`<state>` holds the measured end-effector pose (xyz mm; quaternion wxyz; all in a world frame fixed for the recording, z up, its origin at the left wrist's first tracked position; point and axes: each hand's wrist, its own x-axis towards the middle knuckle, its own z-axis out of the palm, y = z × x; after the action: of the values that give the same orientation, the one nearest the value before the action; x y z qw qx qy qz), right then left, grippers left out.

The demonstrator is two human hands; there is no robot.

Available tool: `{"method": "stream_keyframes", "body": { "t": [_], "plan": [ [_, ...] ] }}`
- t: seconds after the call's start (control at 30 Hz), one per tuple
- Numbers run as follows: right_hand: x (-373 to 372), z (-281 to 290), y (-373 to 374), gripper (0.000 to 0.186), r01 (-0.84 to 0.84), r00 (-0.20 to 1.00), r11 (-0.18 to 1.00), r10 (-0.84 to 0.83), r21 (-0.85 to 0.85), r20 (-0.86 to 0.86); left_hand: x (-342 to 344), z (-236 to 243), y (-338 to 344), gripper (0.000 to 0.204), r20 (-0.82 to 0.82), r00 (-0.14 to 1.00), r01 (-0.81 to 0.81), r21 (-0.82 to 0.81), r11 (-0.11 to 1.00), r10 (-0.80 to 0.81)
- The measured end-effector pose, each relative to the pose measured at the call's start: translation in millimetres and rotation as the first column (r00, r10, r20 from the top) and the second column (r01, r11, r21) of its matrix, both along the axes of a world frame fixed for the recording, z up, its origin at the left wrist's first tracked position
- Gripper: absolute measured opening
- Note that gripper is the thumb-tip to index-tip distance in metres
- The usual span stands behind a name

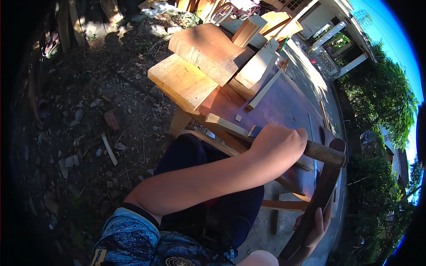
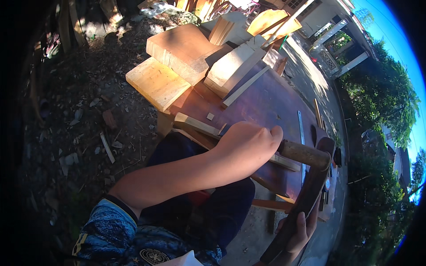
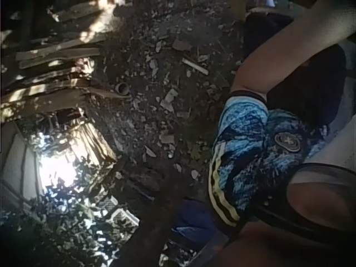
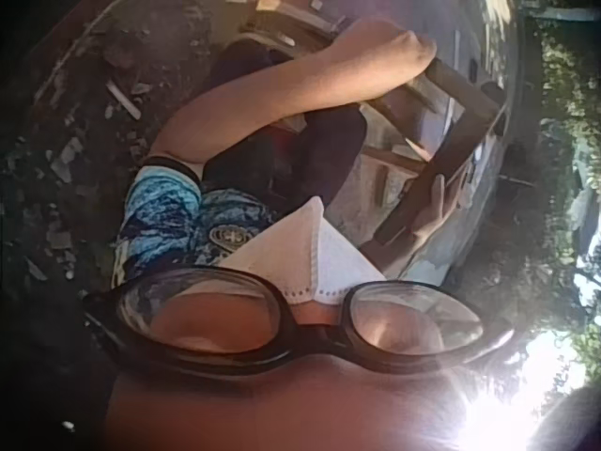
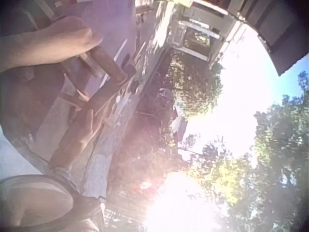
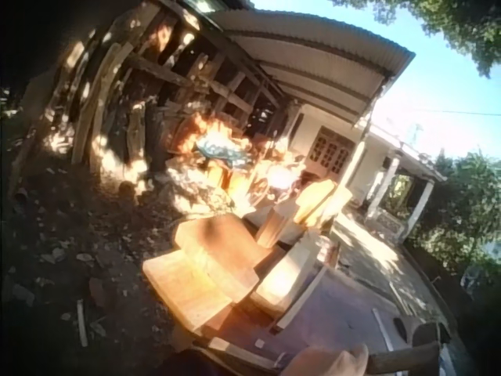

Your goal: Marking and shaping wood and bamboo pieces using a saw, chisel, and axe.

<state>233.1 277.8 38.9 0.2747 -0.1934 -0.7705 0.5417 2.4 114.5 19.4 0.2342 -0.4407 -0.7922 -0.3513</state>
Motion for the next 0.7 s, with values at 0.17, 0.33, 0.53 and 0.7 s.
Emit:
{"method": "stream_keyframes", "body": {
  "t": [0.17, 0.33, 0.53, 0.7],
  "plan": [
    [-6.1, -8.0, -2.9, 0.060, -0.067, 0.996, 0.960, 0.046, -0.273, -0.082, 9.8, 2.1, 6.0, 0.018, -0.092, 0.994, 0.052, -0.018, 0.998, -0.053],
    [-24.6, -15.3, -8.6, 0.069, -0.152, 0.988, 0.932, 0.135, -0.330, -0.074, 14.1, 1.4, 5.8, 0.019, -0.044, 0.995, 0.084, -0.074, 0.994, -0.088],
    [-31.5, -8.1, -15.6, 0.066, -0.149, 0.989, 0.922, 0.133, -0.357, -0.069, 12.5, -0.5, 10.1, 0.040, 0.078, 0.990, 0.124, -0.053, 0.991, -0.119],
    [-32.7, -5.0, -23.0, 0.062, -0.114, 0.993, 0.908, 0.089, -0.403, -0.080, 12.6, -0.3, 15.1, 0.049, 0.110, 0.991, 0.075, -0.020, 0.997, -0.072]
  ]
}}
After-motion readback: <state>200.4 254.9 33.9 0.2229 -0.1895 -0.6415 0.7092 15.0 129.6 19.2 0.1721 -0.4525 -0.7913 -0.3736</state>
